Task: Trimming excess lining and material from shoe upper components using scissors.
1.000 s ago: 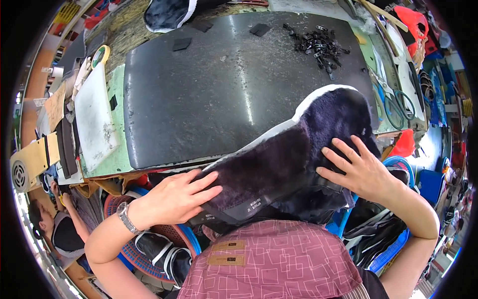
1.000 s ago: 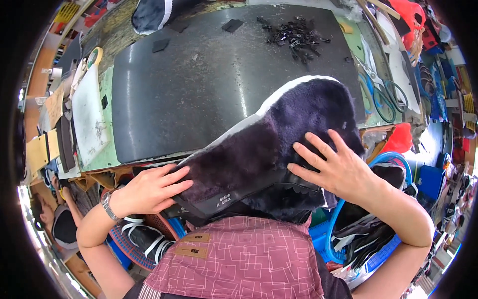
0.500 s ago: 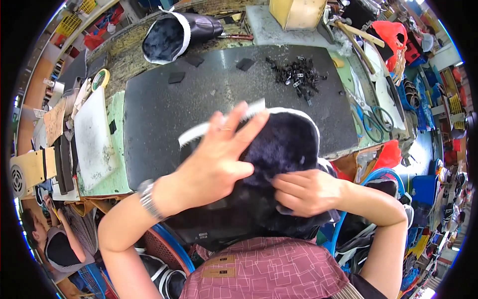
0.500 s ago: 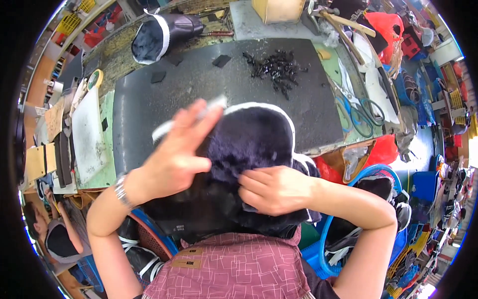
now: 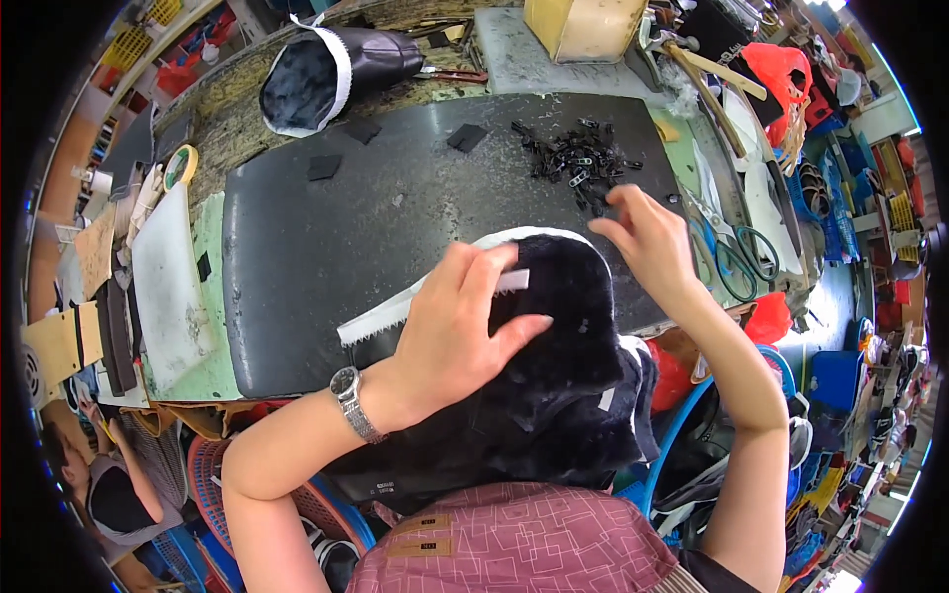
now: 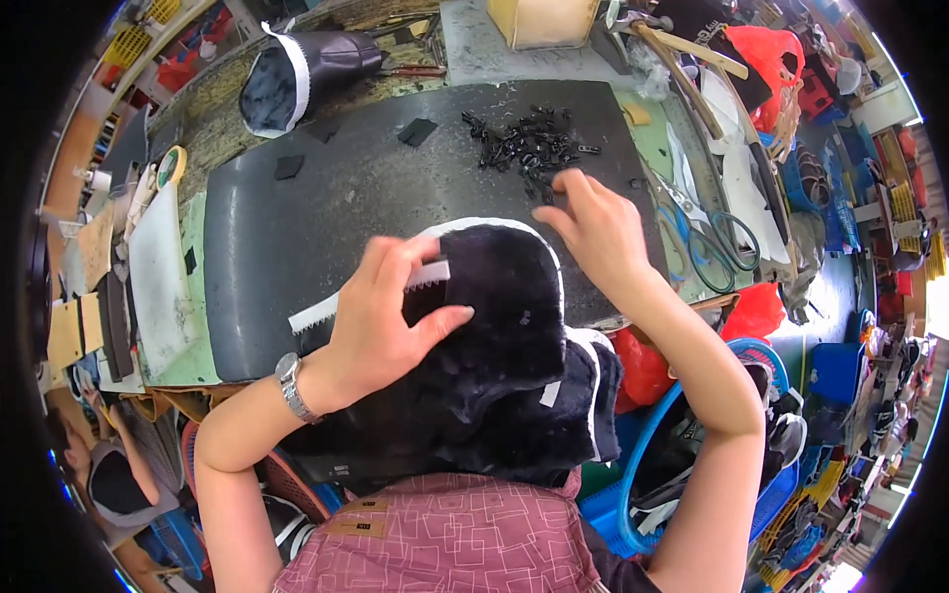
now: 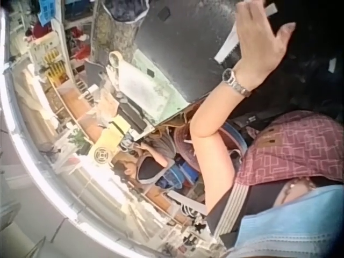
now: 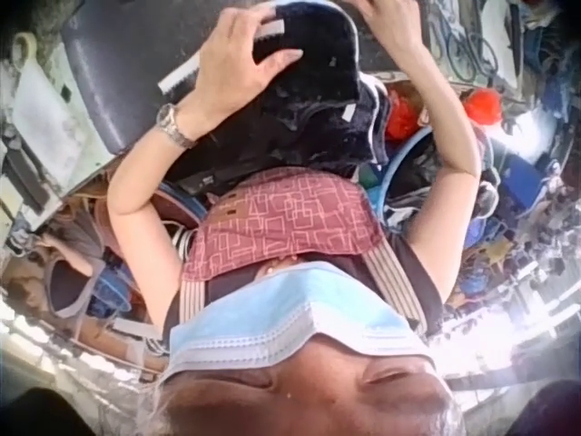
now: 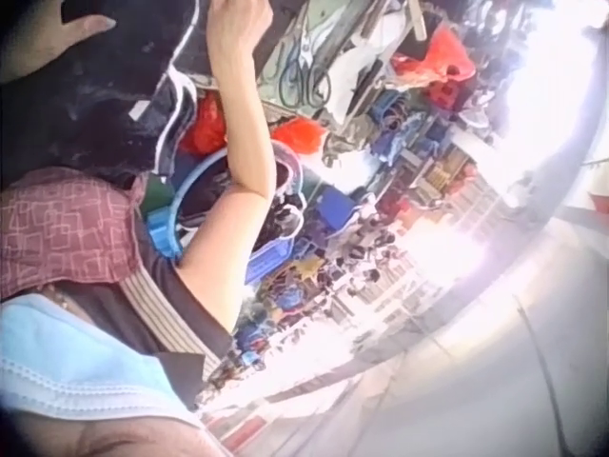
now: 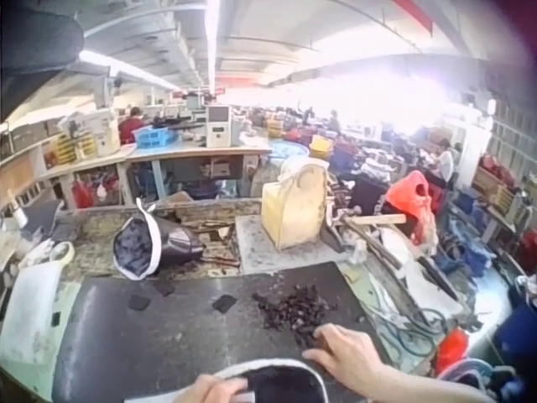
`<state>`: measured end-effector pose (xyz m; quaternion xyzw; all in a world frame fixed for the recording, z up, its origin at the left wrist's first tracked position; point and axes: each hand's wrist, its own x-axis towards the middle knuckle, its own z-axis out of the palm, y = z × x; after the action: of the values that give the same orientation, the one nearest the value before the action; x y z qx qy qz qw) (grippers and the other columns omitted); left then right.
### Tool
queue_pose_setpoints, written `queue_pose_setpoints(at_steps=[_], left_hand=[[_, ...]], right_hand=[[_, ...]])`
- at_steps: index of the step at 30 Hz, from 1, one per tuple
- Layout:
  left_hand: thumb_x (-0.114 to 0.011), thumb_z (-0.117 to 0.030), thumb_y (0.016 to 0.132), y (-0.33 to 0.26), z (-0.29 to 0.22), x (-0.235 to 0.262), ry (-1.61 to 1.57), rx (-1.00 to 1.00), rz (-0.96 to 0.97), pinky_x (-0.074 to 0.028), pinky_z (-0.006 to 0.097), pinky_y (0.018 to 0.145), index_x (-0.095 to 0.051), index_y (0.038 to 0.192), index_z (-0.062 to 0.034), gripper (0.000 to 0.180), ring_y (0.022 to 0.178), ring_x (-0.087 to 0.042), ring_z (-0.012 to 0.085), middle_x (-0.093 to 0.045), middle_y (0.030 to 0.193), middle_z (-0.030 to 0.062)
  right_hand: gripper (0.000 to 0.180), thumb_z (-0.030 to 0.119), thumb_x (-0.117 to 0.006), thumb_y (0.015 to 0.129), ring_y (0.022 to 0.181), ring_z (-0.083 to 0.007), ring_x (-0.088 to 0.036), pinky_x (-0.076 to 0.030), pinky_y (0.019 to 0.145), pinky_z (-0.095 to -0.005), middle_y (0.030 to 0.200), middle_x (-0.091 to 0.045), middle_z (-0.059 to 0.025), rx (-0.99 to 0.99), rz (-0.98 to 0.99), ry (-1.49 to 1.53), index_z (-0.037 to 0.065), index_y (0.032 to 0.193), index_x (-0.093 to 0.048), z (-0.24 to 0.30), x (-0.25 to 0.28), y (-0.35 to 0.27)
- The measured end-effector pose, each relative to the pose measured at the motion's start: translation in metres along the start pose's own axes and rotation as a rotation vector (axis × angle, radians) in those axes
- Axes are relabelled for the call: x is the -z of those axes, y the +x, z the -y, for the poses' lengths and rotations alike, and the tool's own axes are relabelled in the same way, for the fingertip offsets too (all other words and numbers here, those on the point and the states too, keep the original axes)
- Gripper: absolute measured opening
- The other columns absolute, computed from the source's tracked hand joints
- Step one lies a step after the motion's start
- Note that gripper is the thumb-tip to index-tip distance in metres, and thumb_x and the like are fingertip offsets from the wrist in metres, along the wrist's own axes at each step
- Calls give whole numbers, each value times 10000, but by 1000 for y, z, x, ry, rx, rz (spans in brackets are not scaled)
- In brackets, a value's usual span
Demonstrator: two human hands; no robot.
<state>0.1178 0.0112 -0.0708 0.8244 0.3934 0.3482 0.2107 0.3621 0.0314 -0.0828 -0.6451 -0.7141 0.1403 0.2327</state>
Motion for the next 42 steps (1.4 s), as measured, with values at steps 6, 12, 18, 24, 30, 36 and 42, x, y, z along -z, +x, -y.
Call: queue_pose_setpoints(at_steps=[6, 12, 18, 24, 30, 36, 42], left_hand=[[-639, -271, 773, -5, 2, 0, -78, 307, 294, -376, 373, 442, -531, 524, -30, 363, 427, -521, 267, -512, 458, 108], [-764, -252, 608, -12, -2, 1, 227, 157, 261, -412, 380, 531, -519, 753, -63, 342, 576, -557, 272, -562, 608, 86], [-750, -165, 629, -7, -3, 9, 170, 213, 350, -440, 373, 572, -486, 1032, -47, 496, 650, -592, 271, -600, 707, 94], [-646, 7, 726, -6, 4, 8, -358, 553, 333, -444, 250, 609, -517, 1052, -7, 351, 627, -544, 109, -586, 676, 49], [-629, -50, 776, -3, 6, 10, -434, 602, 332, -442, 237, 613, -619, 844, 27, 103, 643, -532, 69, -621, 699, 45], [-630, -100, 752, -4, 5, 9, -461, 619, 312, -474, 311, 597, -632, 812, -16, 103, 642, -628, 223, -641, 720, 126], [-629, -70, 775, -2, 5, 10, -436, 612, 335, -443, 246, 564, -625, 835, 22, 110, 593, -535, 75, -611, 660, 48]], right_hand=[[172, 171, -650, 723, 646, -313, -591, -459, 599, -378, 641, -585, -159, -142, 136, 28, 17, 732, -574, -10, -4, 25], [149, 72, -528, 849, 641, -96, -583, -480, 603, -224, 697, -592, -26, -307, 225, 867, -30, 912, -617, 32, 8, -8], [193, 63, -558, 846, 780, -131, -594, -483, 713, -246, 895, -604, -75, -362, 528, 1215, -30, 1014, -542, 50, -12, -30], [318, 69, -519, 870, 805, -132, -580, -475, 733, -248, 925, -602, -96, -432, 582, 1347, -8, 1174, -464, 48, -31, -28], [626, 8, -493, 866, 776, -121, -561, -472, 723, -246, 897, -591, -96, -256, 506, 1175, 63, 1384, -145, 58, -32, -26], [716, -21, -483, 856, 772, -123, -560, -473, 728, -253, 891, -596, -96, -189, 506, 996, 107, 1414, -53, 66, -25, -22], [730, -27, -499, 838, 768, -135, -578, -476, 734, -266, 861, -618, -106, -114, 466, 847, 100, 1414, -68, 69, -22, -22]])
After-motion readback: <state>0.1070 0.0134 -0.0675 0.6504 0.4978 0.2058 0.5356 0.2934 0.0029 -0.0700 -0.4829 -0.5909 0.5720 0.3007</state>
